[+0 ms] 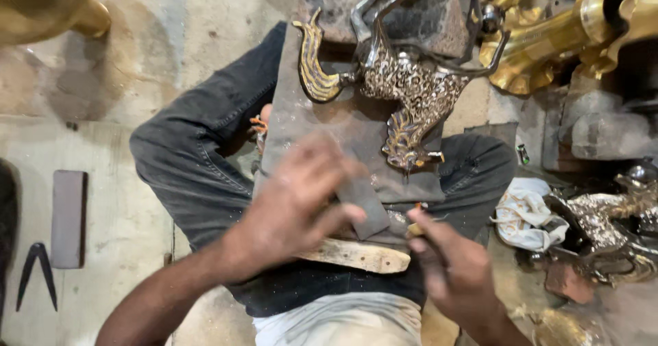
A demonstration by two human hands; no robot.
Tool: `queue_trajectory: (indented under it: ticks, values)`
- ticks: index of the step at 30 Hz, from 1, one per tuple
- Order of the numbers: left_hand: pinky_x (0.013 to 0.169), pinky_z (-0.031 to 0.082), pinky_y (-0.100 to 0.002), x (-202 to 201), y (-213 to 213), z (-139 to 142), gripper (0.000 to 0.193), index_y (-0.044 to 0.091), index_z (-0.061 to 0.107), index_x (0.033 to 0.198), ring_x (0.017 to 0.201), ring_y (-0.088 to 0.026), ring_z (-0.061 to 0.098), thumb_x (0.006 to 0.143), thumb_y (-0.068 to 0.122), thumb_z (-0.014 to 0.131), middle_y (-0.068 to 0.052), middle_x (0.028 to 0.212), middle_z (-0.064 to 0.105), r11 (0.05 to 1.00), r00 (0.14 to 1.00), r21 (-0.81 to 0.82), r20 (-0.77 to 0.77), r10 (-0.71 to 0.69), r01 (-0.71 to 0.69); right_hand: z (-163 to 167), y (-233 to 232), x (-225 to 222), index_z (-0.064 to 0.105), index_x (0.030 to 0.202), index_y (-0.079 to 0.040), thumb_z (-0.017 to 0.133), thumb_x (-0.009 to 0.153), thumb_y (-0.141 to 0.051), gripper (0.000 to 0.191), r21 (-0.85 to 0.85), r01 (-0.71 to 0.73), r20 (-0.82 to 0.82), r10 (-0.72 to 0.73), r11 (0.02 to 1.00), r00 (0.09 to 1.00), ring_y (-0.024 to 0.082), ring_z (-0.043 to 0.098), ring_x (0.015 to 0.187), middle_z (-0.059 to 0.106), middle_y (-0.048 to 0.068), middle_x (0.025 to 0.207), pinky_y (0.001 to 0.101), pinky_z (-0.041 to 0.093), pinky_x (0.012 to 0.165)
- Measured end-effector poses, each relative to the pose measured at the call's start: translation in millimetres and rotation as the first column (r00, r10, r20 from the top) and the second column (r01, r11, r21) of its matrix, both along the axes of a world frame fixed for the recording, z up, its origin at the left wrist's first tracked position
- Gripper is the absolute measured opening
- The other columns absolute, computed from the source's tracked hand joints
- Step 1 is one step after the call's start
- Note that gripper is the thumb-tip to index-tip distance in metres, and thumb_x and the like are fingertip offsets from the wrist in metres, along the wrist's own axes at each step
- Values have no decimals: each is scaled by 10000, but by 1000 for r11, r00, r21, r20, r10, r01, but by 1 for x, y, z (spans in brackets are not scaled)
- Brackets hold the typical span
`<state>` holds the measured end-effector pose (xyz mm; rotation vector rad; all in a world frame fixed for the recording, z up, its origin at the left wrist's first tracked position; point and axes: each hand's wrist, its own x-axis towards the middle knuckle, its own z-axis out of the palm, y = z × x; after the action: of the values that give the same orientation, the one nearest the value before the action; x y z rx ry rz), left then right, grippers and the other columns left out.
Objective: The person sits on the floor with a brass horse figurine resting on a padded board across their lap. They hold a small dark tool against the figurine while rubbing it with a wooden block, then reposition the figurine and rub a flat stone over the padded board surface.
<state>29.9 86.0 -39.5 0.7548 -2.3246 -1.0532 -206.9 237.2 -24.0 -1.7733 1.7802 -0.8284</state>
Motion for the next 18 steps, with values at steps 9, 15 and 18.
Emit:
queue_trajectory:
  ticks: [9,15,18]
  values:
    - [1242,65,-636,12,-9,-37,743,80,594,1401,1544,-472,48,852,562,727,-157,1616,343,990,985,-117,144,94,-77,-8,11,16,724,1169,-22,657,952,-31,228,156,189,8,-193,969,981,124,658,727,716,81,901,254,510,672]
    - [1251,55,-611,16,-8,-50,772,81,602,1423,1558,-453,55,862,599,712,-113,1650,334,986,982,-140,154,110,-89,-7,-3,34,723,1202,-29,650,939,-14,273,162,177,-67,-168,971,983,120,661,696,717,90,937,252,511,616]
    - [1253,47,-609,17,-7,-53,786,94,600,1426,1556,-450,64,846,611,715,-104,1644,346,988,985,-131,141,103,-84,-4,-7,38,734,1200,-53,665,923,-21,287,193,194,-147,-168,962,975,137,658,642,719,93,935,263,512,581]
